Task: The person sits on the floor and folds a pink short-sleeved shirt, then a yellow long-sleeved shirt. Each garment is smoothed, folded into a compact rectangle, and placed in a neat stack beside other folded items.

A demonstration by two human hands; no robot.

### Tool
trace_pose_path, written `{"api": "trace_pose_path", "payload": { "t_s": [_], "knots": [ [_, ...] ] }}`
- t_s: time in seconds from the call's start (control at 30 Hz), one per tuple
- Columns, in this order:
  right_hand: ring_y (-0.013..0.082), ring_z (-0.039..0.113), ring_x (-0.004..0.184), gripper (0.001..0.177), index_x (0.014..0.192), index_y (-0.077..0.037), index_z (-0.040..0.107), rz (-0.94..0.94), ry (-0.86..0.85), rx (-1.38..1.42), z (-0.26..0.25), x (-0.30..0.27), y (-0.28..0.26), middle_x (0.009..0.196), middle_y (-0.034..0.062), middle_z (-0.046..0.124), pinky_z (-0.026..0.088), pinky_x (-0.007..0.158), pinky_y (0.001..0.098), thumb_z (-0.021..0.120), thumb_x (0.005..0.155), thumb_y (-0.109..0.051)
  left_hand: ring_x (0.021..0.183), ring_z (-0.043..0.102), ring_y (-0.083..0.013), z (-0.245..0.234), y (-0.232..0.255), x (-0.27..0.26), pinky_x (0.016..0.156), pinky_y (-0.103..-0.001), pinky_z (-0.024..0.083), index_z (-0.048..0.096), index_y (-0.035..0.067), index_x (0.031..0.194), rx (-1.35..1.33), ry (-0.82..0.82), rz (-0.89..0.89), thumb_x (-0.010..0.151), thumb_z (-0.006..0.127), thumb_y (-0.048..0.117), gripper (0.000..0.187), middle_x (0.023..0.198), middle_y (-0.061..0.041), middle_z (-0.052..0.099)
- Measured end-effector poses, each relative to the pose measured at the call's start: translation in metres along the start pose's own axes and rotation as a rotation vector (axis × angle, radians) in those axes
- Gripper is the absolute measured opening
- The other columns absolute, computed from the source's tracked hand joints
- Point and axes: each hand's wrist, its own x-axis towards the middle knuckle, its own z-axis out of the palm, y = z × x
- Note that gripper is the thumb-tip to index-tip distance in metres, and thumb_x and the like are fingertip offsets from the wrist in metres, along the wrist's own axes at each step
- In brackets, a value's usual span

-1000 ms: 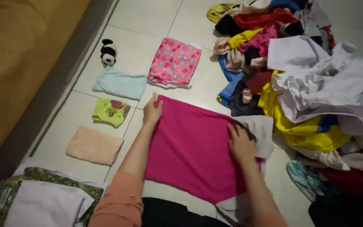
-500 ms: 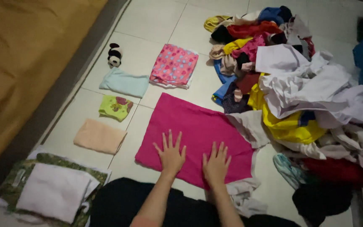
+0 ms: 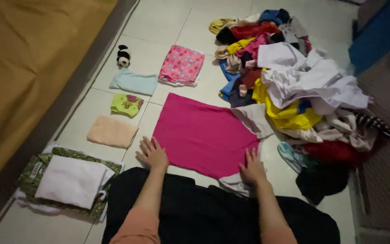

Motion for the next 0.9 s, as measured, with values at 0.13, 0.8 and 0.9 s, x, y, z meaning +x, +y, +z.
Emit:
{"api": "trace_pose_path", "payload": {
  "t_s": [0.13, 0.8, 0.9],
  "knots": [
    [0.039, 0.046, 0.143, 0.082, 0.152, -0.012, 0.047, 0.078, -0.116, 0.051, -0.037, -0.028, 0.012, 0.155, 0.0221, 0.045, 0.044, 0.116, 0.0443, 0.073, 0.081, -0.043, 0.165, 0.012, -0.0333, -0.036, 0.007, -0.03, 0.126, -0.07, 0.016, 0.04, 0.04, 0.16, -0.366, -0.025, 0.409, 0.095, 0.057, 0.026, 0.068, 0.176, -0.011, 0.01],
    [0.027, 0.076, 0.074, 0.039, 0.105, -0.001, 0.076, 0.307, -0.055, 0.54, -0.056, -0.085, 0.024, 0.082, 0.0132, 0.077, 0.058, 0.067, 0.0395, 0.074, 0.082, -0.033, 0.14, 0.044, -0.0353, -0.019, 0.011, -0.032, 0.09, -0.064, 0.047, 0.036, 0.029, 0.156, 0.137, 0.013, 0.501, 0.095, 0.054, 0.018, 0.064, 0.162, -0.005, 0.033],
    [0.0245, 0.072, 0.065, 0.035, 0.109, 0.0, 0.073, 0.369, -0.191, 0.78, -0.089, -0.097, 0.016, 0.08, 0.0128, 0.076, 0.055, 0.054, 0.037, 0.067, 0.087, -0.026, 0.121, 0.065, -0.0289, -0.025, 0.002, -0.017, 0.091, -0.053, 0.053, 0.062, 0.023, 0.129, 0.027, 0.028, 0.498, 0.102, 0.054, 0.019, 0.029, 0.135, -0.004, 0.063]
  ]
}}
